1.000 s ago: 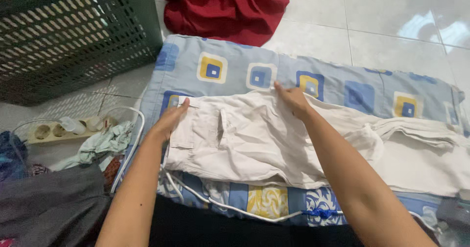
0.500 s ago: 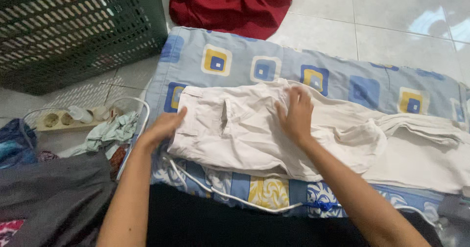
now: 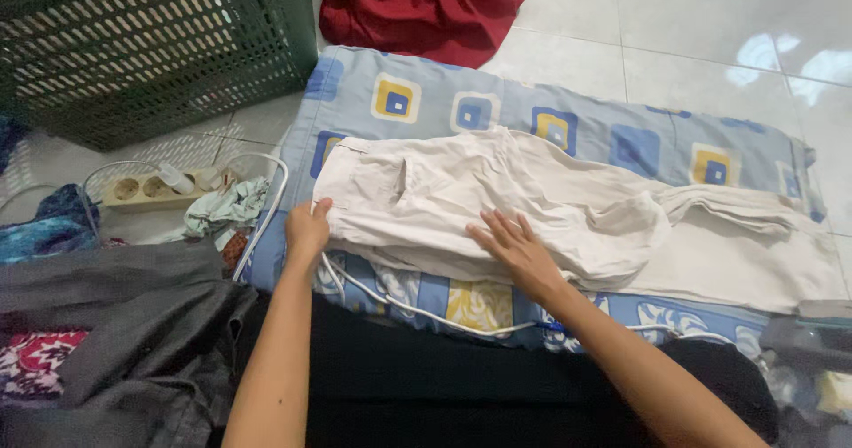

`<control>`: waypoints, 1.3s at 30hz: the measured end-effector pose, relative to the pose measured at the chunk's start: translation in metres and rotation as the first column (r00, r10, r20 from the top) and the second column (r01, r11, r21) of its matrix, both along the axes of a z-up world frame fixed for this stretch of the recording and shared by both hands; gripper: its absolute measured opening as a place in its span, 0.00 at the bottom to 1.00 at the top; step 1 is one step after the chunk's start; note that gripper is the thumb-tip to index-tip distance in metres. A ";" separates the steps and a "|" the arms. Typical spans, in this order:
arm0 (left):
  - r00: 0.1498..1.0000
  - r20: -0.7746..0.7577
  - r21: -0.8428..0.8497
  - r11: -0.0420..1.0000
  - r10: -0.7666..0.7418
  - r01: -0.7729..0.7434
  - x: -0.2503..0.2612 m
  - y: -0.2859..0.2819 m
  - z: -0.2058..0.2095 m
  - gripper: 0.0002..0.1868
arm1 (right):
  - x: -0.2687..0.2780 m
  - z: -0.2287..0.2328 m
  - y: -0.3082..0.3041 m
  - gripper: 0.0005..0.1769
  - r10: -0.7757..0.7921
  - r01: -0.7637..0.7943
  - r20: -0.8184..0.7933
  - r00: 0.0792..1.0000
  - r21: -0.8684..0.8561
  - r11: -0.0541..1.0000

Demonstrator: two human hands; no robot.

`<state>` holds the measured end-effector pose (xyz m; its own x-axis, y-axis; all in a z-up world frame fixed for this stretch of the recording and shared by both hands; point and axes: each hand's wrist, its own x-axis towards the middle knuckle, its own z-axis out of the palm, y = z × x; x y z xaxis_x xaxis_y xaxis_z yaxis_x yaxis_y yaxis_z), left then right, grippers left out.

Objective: The person irons white pants by hand on a pillow placed on the floor, using an iron to smooth different sections of the garment.

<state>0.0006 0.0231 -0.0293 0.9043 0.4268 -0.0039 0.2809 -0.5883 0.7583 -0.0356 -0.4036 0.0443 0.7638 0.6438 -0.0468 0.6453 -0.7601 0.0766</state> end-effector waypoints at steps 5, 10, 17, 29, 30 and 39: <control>0.984 -0.179 0.042 0.999 0.004 0.004 -0.013 -0.009 0.030 0.20 | -0.020 -0.007 -0.006 0.56 -0.009 0.000 -0.204 0.979 -0.048 0.999; 0.951 0.310 0.038 0.999 -0.012 0.001 -0.028 -0.081 0.067 0.21 | 0.019 0.018 -0.027 0.30 -0.297 0.538 -0.725 0.621 0.120 0.834; 0.816 0.075 0.616 0.670 -0.573 0.414 -0.005 -0.214 0.063 0.34 | 0.105 -0.022 -0.060 0.38 -0.512 0.506 -0.138 0.848 0.499 0.704; 0.857 0.001 0.707 0.606 -0.516 0.364 -0.014 -0.211 0.067 0.41 | 0.093 -0.004 -0.036 0.26 -0.416 0.159 0.349 0.840 0.575 0.803; 0.856 -0.005 0.705 0.605 -0.517 0.370 -0.016 -0.211 0.067 0.41 | 0.086 -0.008 -0.021 0.26 -0.331 0.121 0.334 0.882 0.518 0.847; 0.931 0.101 0.540 0.805 -0.351 0.245 -0.016 -0.166 0.053 0.37 | 0.077 -0.020 0.007 0.40 -0.356 0.354 -0.050 0.933 0.287 0.890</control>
